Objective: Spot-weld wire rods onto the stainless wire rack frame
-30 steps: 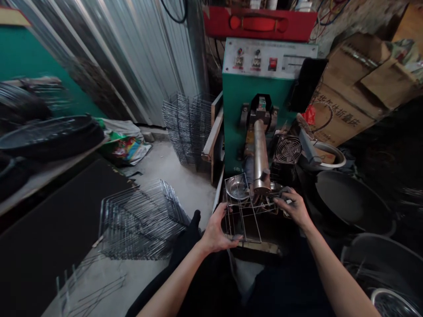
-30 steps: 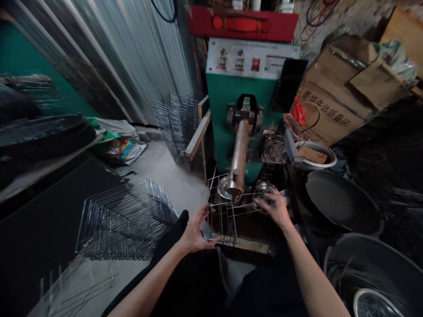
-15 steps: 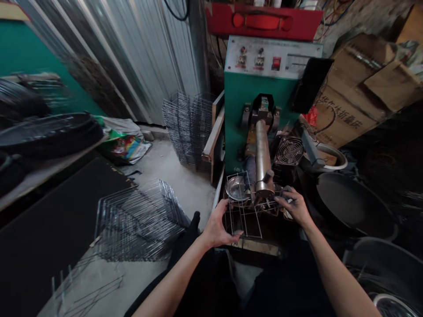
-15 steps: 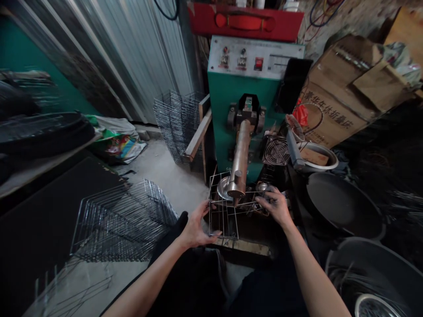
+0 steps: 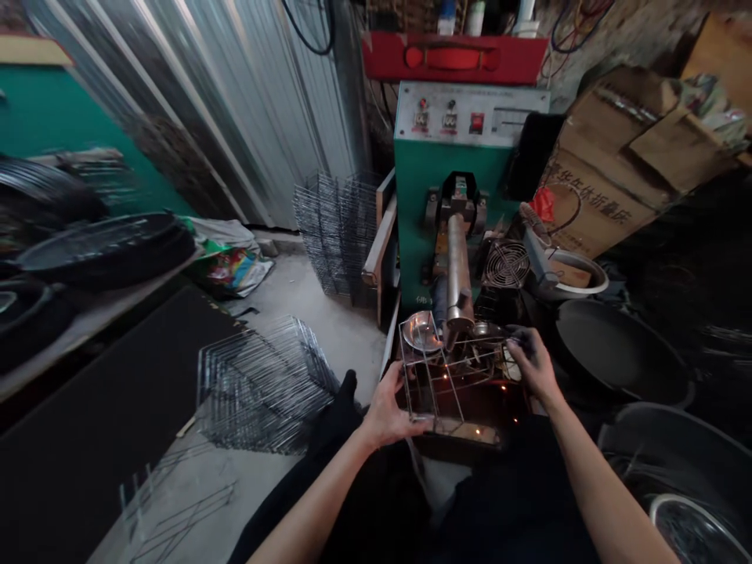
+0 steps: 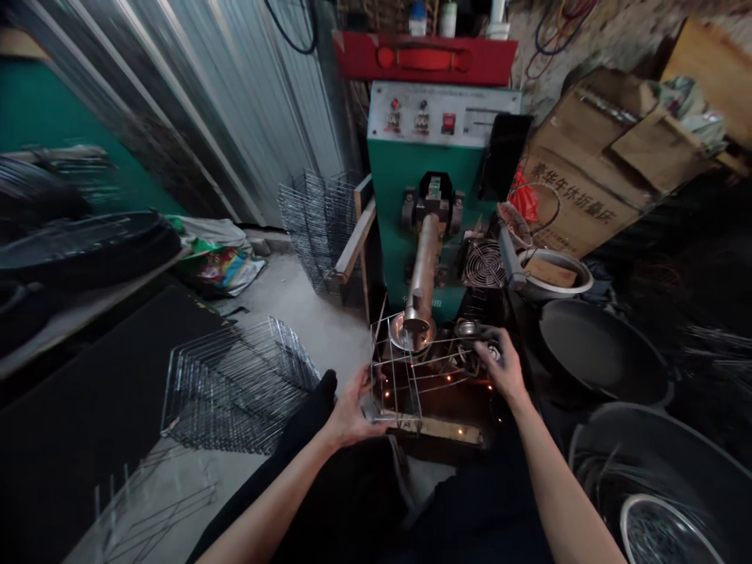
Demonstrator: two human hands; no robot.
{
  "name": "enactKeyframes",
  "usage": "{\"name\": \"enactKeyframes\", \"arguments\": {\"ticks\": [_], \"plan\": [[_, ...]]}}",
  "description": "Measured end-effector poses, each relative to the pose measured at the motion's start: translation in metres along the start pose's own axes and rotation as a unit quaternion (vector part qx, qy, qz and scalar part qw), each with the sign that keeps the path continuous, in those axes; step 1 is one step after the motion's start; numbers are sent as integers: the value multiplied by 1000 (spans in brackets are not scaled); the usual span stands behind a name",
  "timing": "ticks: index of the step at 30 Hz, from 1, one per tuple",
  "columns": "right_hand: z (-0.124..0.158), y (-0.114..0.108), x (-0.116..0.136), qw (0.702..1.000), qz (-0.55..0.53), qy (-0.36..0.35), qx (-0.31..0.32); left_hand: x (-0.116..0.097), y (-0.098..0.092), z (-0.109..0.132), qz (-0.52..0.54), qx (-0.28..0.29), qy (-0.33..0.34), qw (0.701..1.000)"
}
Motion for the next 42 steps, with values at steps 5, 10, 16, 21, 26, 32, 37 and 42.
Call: {"name": "enactKeyframes", "arguments": {"ticks": [5, 10, 16, 21, 26, 32, 37, 42], "plan": [[77, -26, -44, 984, 119, 129, 34, -8, 19, 63, 149, -54, -104, 982], [80, -63, -10, 979, 190, 79, -7, -29, 41, 135, 333, -109, -186, 918], [52, -45, 63, 947, 131, -1, 295, -96, -20, 209, 233, 135, -303, 914], [68, 8, 94, 931, 97, -51, 348, -92, -67, 103, -172, 118, -197, 958], [69, 9, 102, 934, 112, -75, 332, -48, -2, -2, -238, 193, -97, 947], [82, -29, 84, 925, 166, 29, 341, -28, 40, -26, -263, 209, 6, 942], [87, -24, 74, 936, 201, -6, 287, -23, 39, -32, -267, 202, 37, 941], [81, -7, 69, 924, 275, -57, 258, -21, 34, -32, -275, 189, 62, 941]]}}
Point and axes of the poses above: each hand's wrist, its own z-axis away from the middle knuckle, its own y-axis out of the palm, x = y × z, the point moved 4 cm from there along -z, towards the middle knuckle, and after that the axes turned 12 degrees about z, right-handed, at the moved point
